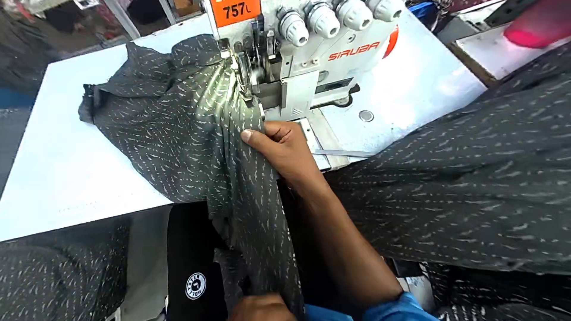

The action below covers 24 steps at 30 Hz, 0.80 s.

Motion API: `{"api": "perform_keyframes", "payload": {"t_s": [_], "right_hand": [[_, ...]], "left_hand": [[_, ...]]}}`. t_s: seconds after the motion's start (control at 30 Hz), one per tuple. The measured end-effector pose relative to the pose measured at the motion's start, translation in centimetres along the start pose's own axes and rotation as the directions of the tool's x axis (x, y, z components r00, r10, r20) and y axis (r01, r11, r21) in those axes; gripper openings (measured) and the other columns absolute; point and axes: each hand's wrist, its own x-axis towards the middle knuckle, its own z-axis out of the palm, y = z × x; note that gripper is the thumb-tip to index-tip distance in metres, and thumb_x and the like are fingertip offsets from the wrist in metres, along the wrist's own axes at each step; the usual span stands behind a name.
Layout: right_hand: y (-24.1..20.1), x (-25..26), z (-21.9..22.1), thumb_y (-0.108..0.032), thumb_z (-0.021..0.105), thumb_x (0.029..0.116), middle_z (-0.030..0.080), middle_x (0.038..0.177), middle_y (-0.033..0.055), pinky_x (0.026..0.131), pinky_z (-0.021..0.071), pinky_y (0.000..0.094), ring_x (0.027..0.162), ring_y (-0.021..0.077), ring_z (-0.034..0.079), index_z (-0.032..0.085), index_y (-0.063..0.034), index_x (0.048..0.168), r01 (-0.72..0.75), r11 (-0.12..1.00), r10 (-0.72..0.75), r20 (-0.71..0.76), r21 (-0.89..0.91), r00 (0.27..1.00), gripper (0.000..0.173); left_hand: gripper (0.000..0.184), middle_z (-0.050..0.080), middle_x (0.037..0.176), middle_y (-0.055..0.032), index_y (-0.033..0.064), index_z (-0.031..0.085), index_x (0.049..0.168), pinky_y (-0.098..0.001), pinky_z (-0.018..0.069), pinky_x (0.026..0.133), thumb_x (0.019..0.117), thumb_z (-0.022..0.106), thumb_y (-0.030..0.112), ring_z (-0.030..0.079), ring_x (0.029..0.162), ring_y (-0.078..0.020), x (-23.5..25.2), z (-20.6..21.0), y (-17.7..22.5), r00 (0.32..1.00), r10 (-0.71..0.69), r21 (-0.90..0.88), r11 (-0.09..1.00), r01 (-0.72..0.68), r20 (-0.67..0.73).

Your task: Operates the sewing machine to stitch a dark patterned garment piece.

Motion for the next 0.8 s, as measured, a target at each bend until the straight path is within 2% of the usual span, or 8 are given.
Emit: {"api": "perform_keyframes", "payload": {"t_s": [0.07,0.17,0.37,0.5,0.6,0.8], "right_hand": [[0.2,0.1,0.3,-0.011,0.067,0.0989,0.07,0.071,0.0069,0.056,0.0575,0.0271,0.061,0.0102,0.066,0.073,0.0013,0.087,0.029,1.0,-0.028,-0.046,0.012,0.999,0.018],[0.4,0.1,0.4,-0.01,0.068,0.0981,0.07,0.07,0.0068,0.056,0.0577,0.0264,0.06,0.0097,0.066,0.073,0.001,0.087,0.05,0.999,-0.048,-0.088,0.017,0.995,0.017],[0.1,0.0,0.2,-0.012,0.067,0.0993,0.069,0.072,0.0082,0.057,0.0581,0.028,0.061,0.0113,0.066,0.072,0.0011,0.085,-0.011,0.998,0.013,-0.032,0.058,0.999,0.02],[0.1,-0.3,0.2,-0.008,0.066,0.0989,0.072,0.079,0.0088,0.062,0.0605,0.0278,0.067,0.0116,0.069,0.075,0.0023,0.094,0.029,0.997,-0.024,-0.058,0.074,0.998,0.014],[0.3,-0.3,0.4,-0.008,0.066,0.0984,0.071,0.074,0.0086,0.059,0.0595,0.0271,0.063,0.0108,0.068,0.073,0.0021,0.089,-0.009,0.994,0.015,-0.058,0.106,0.998,0.015],[0.4,-0.5,0.6,-0.009,0.064,0.0997,0.071,0.074,0.0086,0.06,0.0595,0.027,0.064,0.0106,0.068,0.073,0.0019,0.09,-0.03,0.986,0.037,-0.037,0.164,0.999,0.017]], "left_hand": [[0.011,0.074,0.091,-0.0089,0.0062,0.078,0.094,-0.0359,0.0605,0.074,0.0927,0.074,0.017,0.071,0.083,-0.0168,0.5,-0.5,0.2,0.997,-0.026,0.035,0.999,0.028,-0.071],[0.01,0.073,0.092,-0.0086,0.0065,0.078,0.096,-0.0323,0.0604,0.072,0.094,0.073,0.015,0.071,0.082,-0.015,1.2,-1.0,1.6,0.986,0.01,0.078,0.997,0.003,-0.166],[0.008,0.072,0.09,-0.0062,0.0078,0.078,0.096,-0.0247,0.0585,0.067,0.093,0.073,0.014,0.069,0.079,-0.0106,2.8,-2.9,3.2,0.952,0.045,0.242,0.97,0.031,-0.302],[0.007,0.071,0.088,-0.0019,0.0105,0.078,0.094,-0.0184,0.0568,0.065,0.0919,0.074,0.016,0.066,0.077,-0.0047,4.6,-4.5,2.9,0.917,0.123,0.328,0.945,0.009,-0.379],[0.007,0.07,0.088,0.0011,0.0127,0.078,0.094,-0.0161,0.0554,0.062,0.0919,0.074,0.019,0.065,0.076,-0.0018,6.1,-5.6,3.0,0.887,0.192,0.386,0.923,-0.017,-0.42],[0.011,0.07,0.086,0.0054,0.0157,0.078,0.091,-0.0151,0.053,0.059,0.0924,0.069,0.023,0.064,0.073,0.0013,9.2,-8.3,3.3,0.824,0.287,0.526,0.85,0.015,-0.489]]}}
